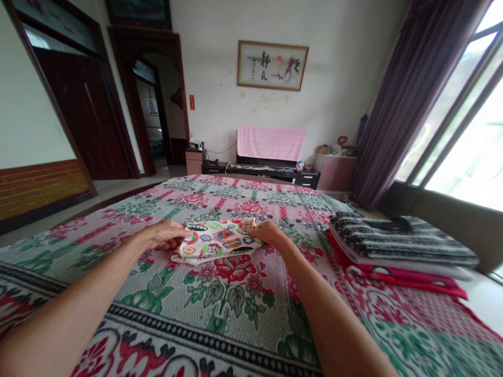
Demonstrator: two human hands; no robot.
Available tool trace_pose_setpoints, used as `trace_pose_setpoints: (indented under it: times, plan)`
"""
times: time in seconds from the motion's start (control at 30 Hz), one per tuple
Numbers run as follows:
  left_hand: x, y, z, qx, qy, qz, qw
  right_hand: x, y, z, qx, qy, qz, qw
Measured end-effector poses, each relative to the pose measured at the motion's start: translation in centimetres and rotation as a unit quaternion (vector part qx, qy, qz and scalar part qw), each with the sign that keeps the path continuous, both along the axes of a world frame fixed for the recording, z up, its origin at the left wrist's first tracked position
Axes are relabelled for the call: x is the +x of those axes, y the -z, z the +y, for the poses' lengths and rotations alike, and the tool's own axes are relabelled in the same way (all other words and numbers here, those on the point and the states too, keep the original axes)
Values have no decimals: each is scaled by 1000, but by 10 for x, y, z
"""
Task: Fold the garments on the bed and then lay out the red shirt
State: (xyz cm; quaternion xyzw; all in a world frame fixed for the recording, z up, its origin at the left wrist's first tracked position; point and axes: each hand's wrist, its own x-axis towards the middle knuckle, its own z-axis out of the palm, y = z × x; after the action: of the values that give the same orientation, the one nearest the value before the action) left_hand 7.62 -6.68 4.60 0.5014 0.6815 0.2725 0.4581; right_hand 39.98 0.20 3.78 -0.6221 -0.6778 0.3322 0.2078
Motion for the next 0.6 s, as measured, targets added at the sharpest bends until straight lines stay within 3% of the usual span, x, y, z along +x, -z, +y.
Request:
trace_pose_setpoints:
  times: [0.1,0.2,0.4,0.6]
  plan:
    - [6,2,2,52,0,-64,997,1,-2,-1,-32,-17,105,994]
    - [10,1,1,44,-8,-105,993,5,-2,-1,-59,-17,183,981]
    - [15,-7,-7,-16,19,-76,997,10,2,-3,-85,-16,242,966]
    - [8,1,-2,-24,30,-92,995,6,9,-12,-64,8,248,967]
